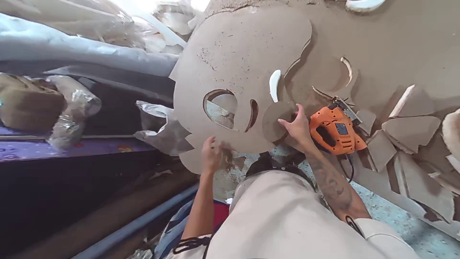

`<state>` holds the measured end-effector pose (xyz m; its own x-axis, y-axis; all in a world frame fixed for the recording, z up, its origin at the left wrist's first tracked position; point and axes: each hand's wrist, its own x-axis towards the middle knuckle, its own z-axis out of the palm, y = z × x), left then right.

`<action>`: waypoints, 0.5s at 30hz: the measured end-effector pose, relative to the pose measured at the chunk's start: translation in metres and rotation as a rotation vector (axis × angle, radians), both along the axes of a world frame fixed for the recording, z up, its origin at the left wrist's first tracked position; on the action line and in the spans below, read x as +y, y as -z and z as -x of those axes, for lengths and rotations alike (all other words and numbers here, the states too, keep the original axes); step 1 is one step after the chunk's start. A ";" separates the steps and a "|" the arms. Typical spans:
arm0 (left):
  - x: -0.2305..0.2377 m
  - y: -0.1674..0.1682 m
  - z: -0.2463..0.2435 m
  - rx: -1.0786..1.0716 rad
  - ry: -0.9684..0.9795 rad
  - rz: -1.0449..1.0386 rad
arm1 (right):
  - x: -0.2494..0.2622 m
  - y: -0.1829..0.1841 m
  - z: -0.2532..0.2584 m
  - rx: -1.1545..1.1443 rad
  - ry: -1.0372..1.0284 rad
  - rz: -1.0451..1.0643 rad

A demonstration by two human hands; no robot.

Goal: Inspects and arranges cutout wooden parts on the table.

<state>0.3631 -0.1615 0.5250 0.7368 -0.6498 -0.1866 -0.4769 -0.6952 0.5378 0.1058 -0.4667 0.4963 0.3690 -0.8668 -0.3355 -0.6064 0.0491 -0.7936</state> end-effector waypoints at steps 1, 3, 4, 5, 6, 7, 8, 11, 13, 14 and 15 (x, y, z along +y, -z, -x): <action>0.020 -0.003 -0.019 -0.025 -0.066 0.000 | 0.000 0.002 -0.007 -0.005 0.022 -0.010; 0.069 -0.008 -0.055 -0.053 -0.242 -0.005 | 0.009 0.003 -0.015 -0.073 0.056 -0.067; 0.095 -0.010 -0.072 -0.067 -0.339 -0.008 | 0.014 -0.002 -0.017 -0.142 0.082 -0.112; 0.121 -0.009 -0.090 -0.082 -0.438 -0.011 | 0.017 -0.010 -0.018 -0.219 0.125 -0.147; 0.146 -0.007 -0.106 -0.086 -0.544 -0.016 | 0.016 -0.022 -0.019 -0.268 0.175 -0.152; 0.168 -0.001 -0.119 -0.059 -0.663 -0.018 | 0.010 -0.035 -0.019 -0.276 0.229 -0.122; 0.185 0.006 -0.130 0.006 -0.787 -0.005 | -0.001 -0.047 -0.019 -0.270 0.298 -0.064; 0.205 0.034 -0.149 0.405 -1.074 0.176 | -0.055 -0.055 -0.020 -0.268 0.531 0.109; 0.204 0.044 -0.158 0.674 -1.157 0.335 | -0.090 -0.049 -0.034 -0.357 0.605 0.075; 0.200 0.050 -0.163 0.762 -1.138 0.383 | -0.102 -0.048 -0.042 -0.429 0.639 -0.001; 0.196 0.056 -0.167 0.812 -1.082 0.408 | -0.109 -0.049 -0.048 -0.498 0.663 -0.092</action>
<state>0.5302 0.0342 0.4685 0.6786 0.0486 -0.7329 0.7196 -0.2437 0.6502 0.1539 -0.5757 0.5455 -0.0844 -0.9337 -0.3479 -0.0086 0.3498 -0.9368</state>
